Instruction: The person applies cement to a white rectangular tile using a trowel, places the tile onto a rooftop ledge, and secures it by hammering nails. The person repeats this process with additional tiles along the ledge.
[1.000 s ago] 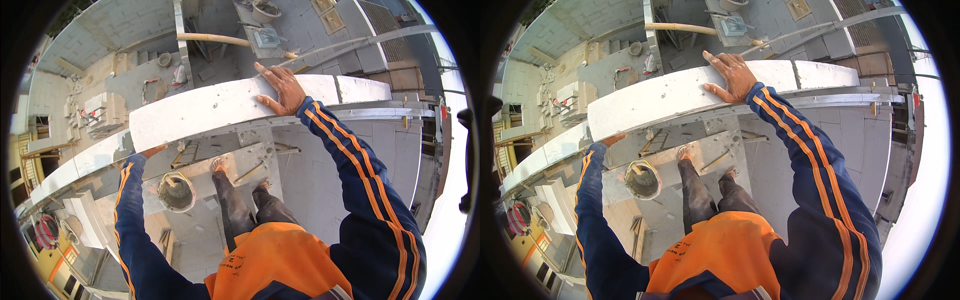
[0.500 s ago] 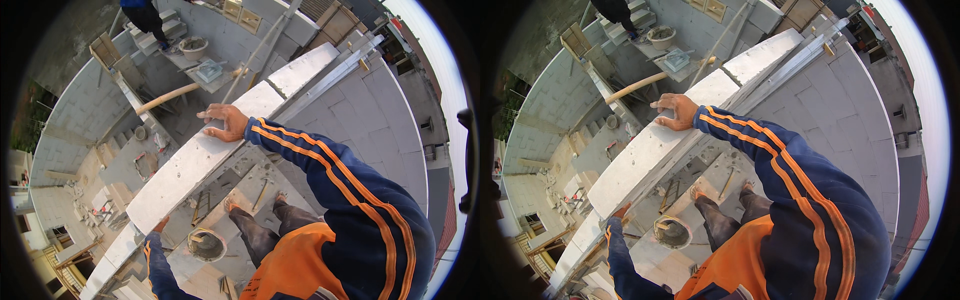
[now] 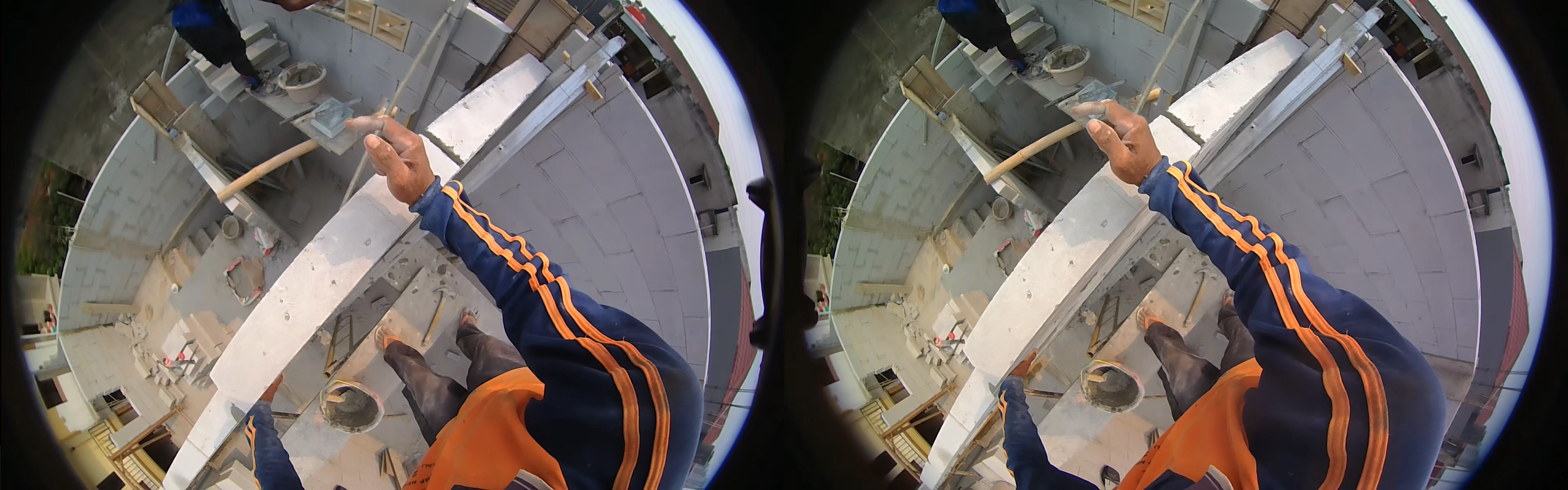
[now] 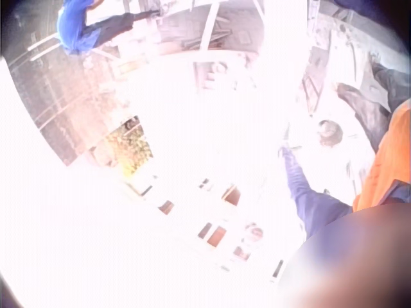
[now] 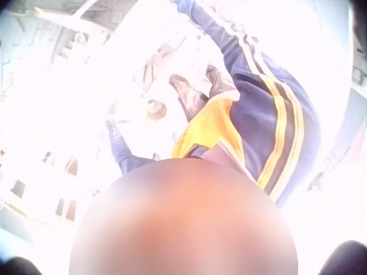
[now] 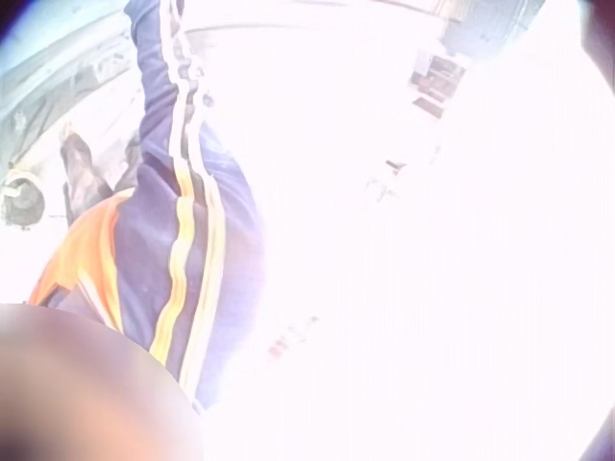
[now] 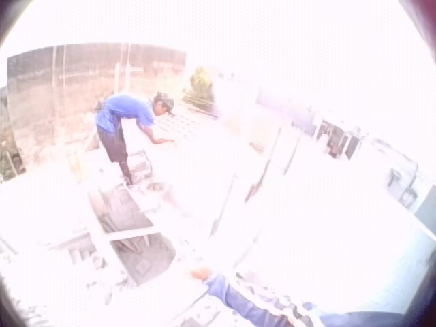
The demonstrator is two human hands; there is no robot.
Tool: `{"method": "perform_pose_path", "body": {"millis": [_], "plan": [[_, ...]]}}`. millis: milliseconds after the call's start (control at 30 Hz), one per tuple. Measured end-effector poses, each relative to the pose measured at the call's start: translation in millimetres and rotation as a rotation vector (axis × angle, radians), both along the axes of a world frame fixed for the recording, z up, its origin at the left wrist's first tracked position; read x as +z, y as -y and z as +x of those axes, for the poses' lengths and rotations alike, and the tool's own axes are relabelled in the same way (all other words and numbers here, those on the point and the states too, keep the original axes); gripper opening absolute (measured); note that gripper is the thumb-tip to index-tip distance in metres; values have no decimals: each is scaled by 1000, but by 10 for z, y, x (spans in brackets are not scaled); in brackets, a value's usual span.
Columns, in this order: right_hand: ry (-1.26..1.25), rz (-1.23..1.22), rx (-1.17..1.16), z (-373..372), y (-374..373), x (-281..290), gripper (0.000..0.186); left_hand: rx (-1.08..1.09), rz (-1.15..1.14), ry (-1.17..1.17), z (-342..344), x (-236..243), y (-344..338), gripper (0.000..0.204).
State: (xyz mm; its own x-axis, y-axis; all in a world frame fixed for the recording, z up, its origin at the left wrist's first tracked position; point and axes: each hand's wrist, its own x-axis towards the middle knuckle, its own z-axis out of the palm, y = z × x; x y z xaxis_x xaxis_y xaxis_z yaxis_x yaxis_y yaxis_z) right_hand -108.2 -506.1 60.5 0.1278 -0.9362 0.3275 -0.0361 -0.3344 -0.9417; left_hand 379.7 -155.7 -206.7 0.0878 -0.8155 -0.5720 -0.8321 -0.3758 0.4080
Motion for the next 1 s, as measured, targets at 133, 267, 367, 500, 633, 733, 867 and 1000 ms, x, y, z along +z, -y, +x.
{"method": "perform_pose_path", "body": {"millis": [133,267,367,500,633,733,867,1000], "plan": [[-219,-102,-32,-9,23,-89,34,26,40,-15,79,-151,-15,85],[-342,78,34,-57,116,-4,37,-92,-152,276,-60,-207,-5,80],[-376,139,0,-307,3,151,37,215,-352,430,-497,216,-279,64],[-219,250,-175,-1079,-885,-122,40,408,-486,338,-1476,871,-733,50],[-492,387,-484,-1850,-1980,-1542,50,463,-170,37,-2646,1009,-945,37],[-589,1311,-557,-2247,-2744,-3036,40,230,-342,-122,-3377,765,-843,25],[-1003,1426,-288,-2569,-3455,-4657,49,63,-185,-205,-3920,298,-521,50],[-855,1599,-157,-2709,-3530,-6052,70,91,-189,-97,-4132,-194,-147,56]]}}
